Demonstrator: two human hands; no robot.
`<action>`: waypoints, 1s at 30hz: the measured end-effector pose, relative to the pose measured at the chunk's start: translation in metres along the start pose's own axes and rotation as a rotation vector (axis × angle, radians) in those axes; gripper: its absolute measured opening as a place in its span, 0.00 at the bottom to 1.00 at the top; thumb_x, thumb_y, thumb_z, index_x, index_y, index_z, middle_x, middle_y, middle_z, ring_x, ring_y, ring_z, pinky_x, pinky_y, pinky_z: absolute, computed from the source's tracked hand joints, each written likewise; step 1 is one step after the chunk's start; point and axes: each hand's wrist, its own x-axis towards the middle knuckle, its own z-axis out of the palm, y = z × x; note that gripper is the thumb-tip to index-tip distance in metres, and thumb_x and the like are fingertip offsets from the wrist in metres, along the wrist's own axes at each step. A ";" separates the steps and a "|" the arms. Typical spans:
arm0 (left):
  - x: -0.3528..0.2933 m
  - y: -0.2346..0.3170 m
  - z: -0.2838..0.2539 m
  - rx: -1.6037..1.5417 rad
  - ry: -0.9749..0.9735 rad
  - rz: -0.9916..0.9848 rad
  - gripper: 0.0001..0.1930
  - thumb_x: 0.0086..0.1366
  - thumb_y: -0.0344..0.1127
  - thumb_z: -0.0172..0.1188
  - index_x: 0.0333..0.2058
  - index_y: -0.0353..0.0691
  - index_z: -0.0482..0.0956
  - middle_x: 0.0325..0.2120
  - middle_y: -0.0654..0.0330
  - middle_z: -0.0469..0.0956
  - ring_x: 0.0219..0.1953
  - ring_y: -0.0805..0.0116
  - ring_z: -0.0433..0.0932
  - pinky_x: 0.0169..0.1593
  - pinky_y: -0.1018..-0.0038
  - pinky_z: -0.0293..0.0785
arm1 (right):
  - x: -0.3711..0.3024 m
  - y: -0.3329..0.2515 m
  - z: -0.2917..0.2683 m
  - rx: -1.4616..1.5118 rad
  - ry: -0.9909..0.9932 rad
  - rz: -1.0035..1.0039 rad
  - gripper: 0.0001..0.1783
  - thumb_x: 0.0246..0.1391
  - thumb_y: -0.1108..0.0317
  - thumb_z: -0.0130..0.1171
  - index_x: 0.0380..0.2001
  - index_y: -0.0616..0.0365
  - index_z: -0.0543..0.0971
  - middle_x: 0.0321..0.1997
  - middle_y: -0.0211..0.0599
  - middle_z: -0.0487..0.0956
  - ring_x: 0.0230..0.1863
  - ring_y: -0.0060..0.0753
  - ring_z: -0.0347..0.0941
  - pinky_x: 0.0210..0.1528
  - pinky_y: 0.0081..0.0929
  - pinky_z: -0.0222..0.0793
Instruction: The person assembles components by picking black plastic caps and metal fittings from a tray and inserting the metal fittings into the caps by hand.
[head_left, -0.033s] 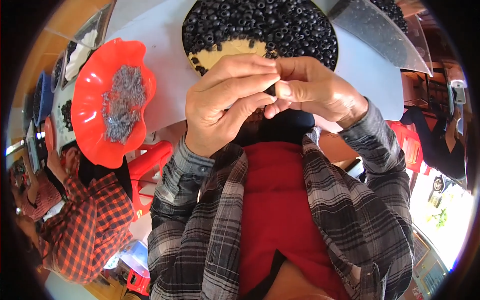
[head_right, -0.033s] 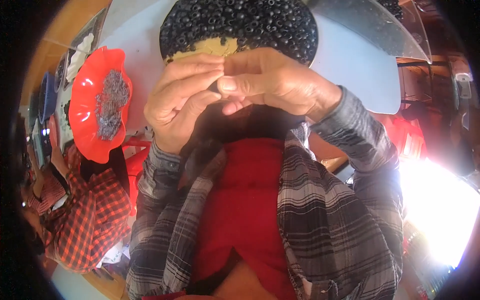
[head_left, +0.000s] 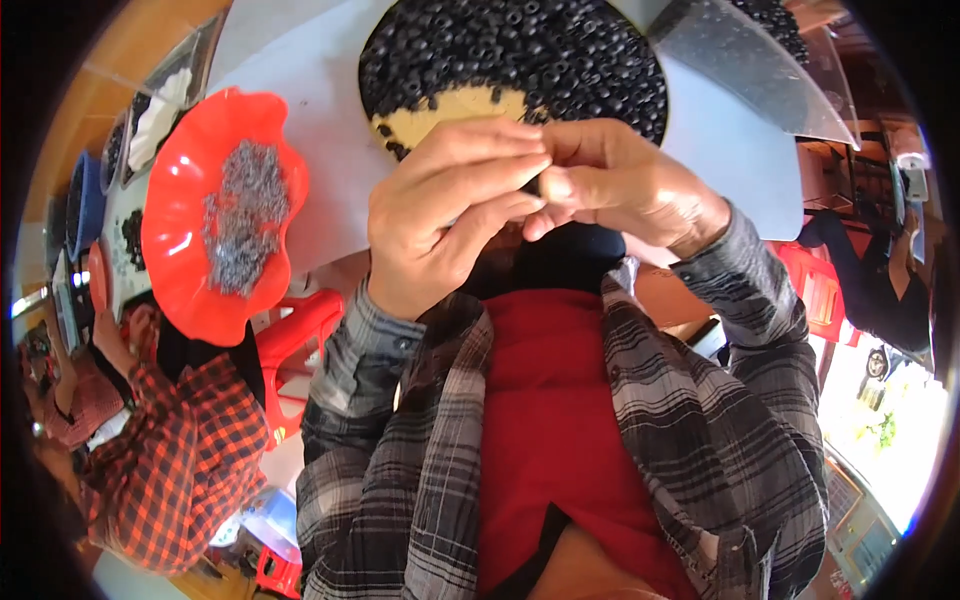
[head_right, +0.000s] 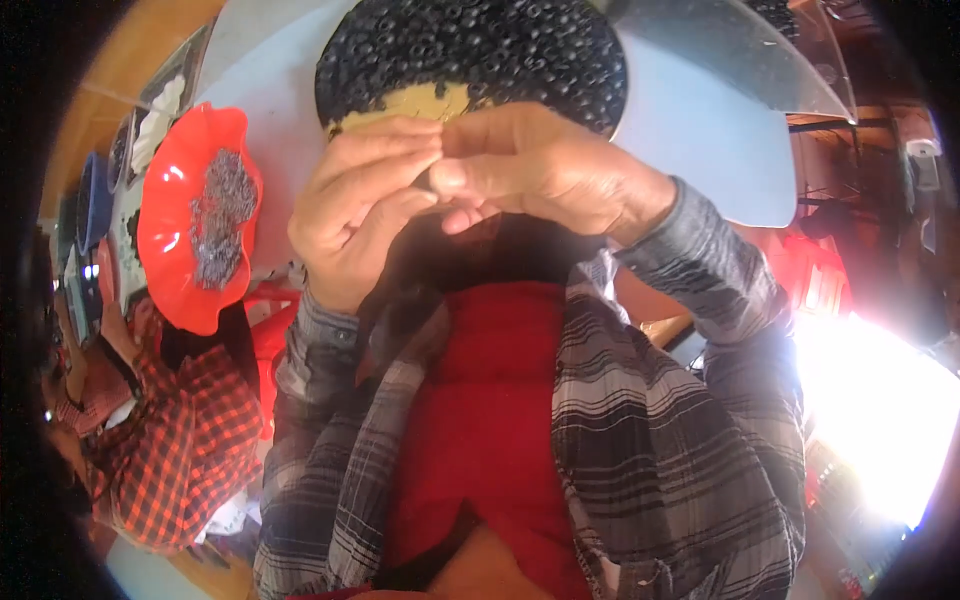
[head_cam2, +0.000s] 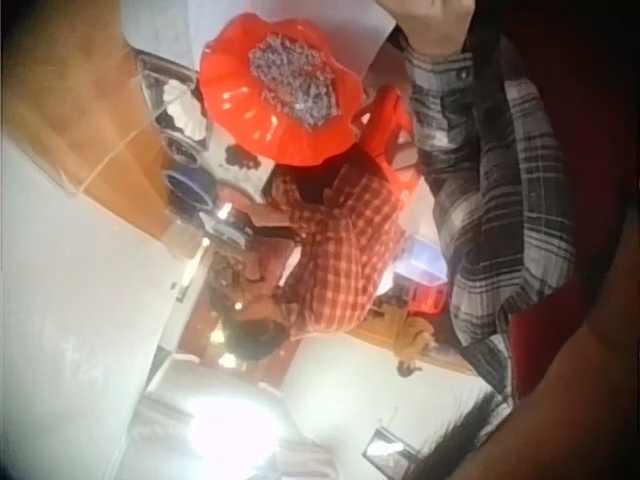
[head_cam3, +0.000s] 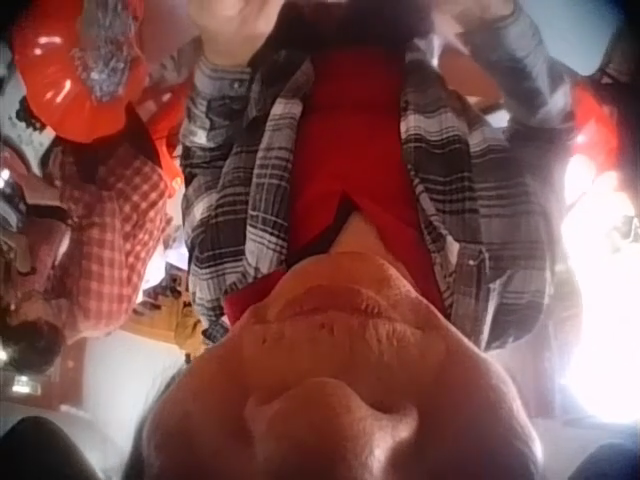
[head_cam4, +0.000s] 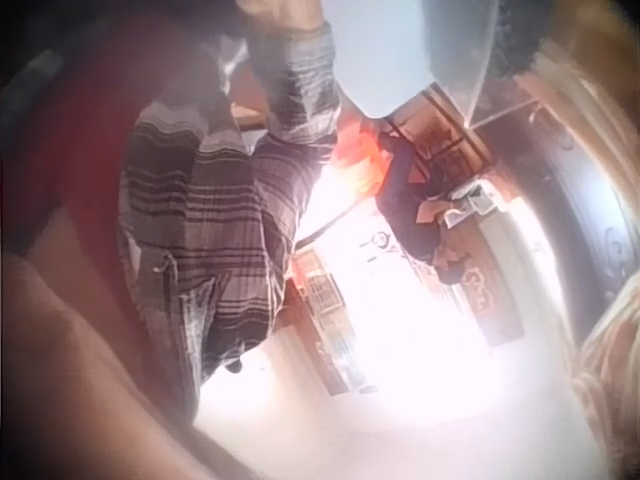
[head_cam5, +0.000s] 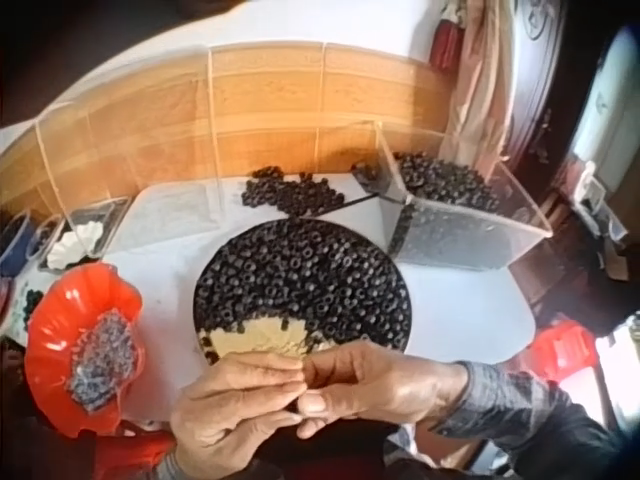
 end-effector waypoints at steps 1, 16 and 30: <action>0.001 -0.001 0.001 0.070 -0.021 -0.012 0.12 0.56 0.18 0.65 0.41 0.30 0.84 0.41 0.50 0.82 0.46 0.55 0.82 0.48 0.68 0.79 | 0.000 0.000 0.002 -0.023 0.076 0.002 0.23 0.62 0.57 0.63 0.50 0.66 0.77 0.44 0.34 0.79 0.45 0.25 0.76 0.51 0.27 0.76; -0.032 0.008 -0.020 -0.009 0.125 -0.390 0.18 0.66 0.19 0.55 0.55 0.31 0.75 0.53 0.50 0.75 0.54 0.62 0.76 0.56 0.68 0.74 | -0.060 -0.145 -0.065 -1.443 1.066 -0.534 0.15 0.57 0.73 0.63 0.48 0.62 0.79 0.32 0.31 0.77 0.29 0.17 0.69 0.31 0.19 0.69; -0.040 0.014 -0.013 -0.211 0.279 -0.542 0.14 0.70 0.25 0.54 0.53 0.31 0.76 0.45 0.49 0.81 0.45 0.61 0.82 0.52 0.67 0.76 | -0.009 -0.023 -0.042 -1.760 0.288 -0.465 0.06 0.54 0.67 0.60 0.33 0.55 0.82 0.33 0.38 0.79 0.36 0.46 0.78 0.39 0.39 0.74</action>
